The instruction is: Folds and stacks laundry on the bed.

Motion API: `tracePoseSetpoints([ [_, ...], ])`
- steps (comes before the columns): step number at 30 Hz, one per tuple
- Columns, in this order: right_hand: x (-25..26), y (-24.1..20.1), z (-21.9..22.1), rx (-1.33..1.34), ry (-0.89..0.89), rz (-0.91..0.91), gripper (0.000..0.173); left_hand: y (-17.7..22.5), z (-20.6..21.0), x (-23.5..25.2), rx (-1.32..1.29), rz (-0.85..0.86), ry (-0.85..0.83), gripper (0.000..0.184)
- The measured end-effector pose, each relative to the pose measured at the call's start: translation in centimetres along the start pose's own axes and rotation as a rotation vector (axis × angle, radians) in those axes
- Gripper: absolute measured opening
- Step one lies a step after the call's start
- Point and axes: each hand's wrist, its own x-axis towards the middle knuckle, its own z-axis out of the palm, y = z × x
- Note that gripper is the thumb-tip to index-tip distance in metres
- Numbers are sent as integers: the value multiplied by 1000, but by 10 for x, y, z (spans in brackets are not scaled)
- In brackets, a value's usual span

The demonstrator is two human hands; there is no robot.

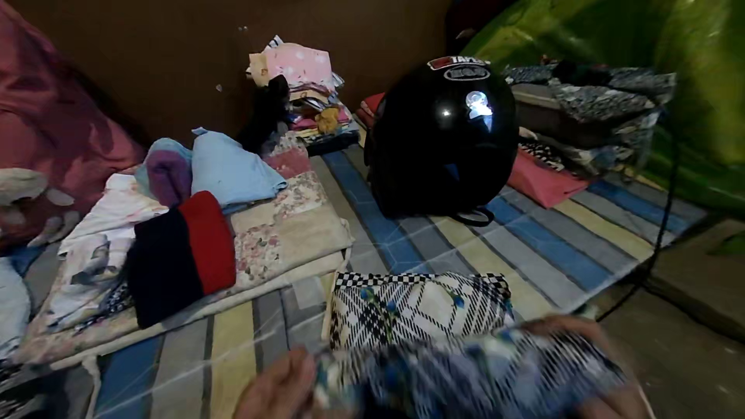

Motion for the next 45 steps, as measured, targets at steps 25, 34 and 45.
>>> tracePoseSetpoints([
  [25,63,21,53,-343,475,134,26,-41,43,45,1343,159,213,31],
  [34,87,36,41,-407,416,161,28,-20,25,81,852,262,302,22],
  [45,80,24,32,-73,223,379,69,-3,43,93,487,243,430,35],
])
